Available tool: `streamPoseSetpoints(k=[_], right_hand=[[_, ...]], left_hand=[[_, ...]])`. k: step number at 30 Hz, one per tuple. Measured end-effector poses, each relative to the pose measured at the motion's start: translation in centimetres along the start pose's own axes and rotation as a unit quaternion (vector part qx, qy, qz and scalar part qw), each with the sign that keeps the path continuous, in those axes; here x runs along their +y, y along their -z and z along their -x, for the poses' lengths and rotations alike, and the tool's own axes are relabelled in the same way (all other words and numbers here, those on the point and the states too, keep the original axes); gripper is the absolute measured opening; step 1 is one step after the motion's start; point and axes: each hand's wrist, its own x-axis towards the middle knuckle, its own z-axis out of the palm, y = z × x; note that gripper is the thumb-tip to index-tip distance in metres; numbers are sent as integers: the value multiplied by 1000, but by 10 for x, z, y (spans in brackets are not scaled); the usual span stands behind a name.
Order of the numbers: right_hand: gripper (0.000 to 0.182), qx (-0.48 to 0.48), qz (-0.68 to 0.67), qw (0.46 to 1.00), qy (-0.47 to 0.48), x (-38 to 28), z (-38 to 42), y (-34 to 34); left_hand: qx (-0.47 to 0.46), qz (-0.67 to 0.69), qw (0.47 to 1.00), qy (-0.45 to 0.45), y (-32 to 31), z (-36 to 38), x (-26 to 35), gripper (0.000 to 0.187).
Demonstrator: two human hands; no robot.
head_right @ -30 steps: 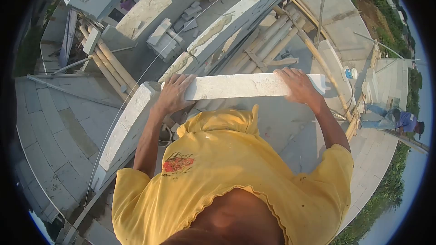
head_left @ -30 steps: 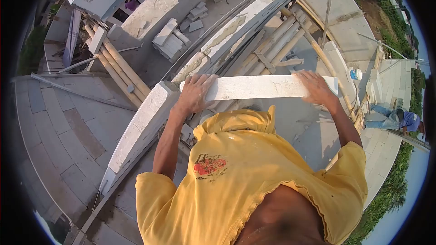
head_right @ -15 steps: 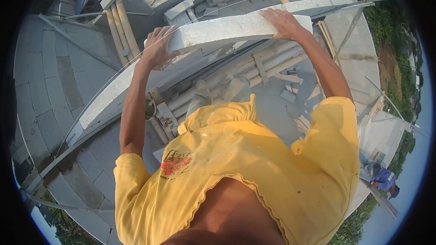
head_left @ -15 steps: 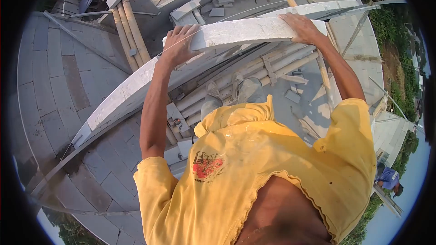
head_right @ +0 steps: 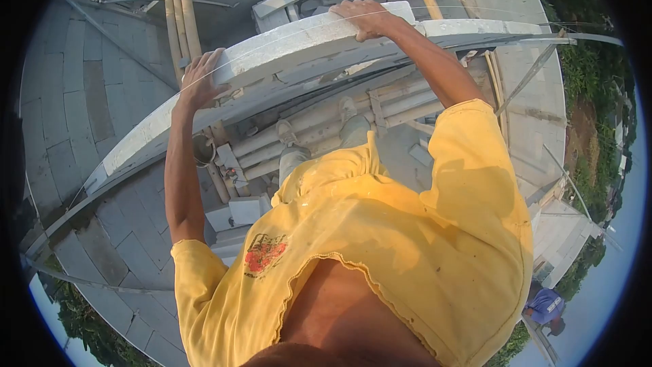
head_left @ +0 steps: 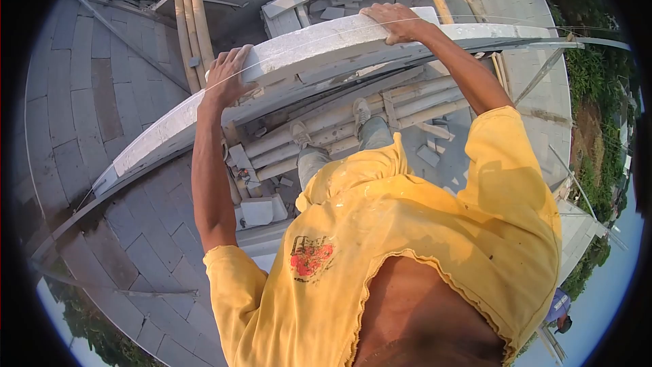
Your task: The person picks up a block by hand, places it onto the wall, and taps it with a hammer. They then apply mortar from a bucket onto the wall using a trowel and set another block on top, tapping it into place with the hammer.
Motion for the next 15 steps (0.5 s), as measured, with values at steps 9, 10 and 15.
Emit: streamPoseSetpoints(k=[9,10,15], right_hand=[[100,2,-10,1000,-9,-16,-11,-12],[99,-1,-18,1000,-17,-20,-11,-10],[95,9,-40,999,-16,-26,-13,-16]], left_hand=[[-10,-23,999,23,-18,2,-11,102],[-14,-17,1000,17,-16,1,-13,101],[-11,-39,999,23,-23,5,-19,102]])
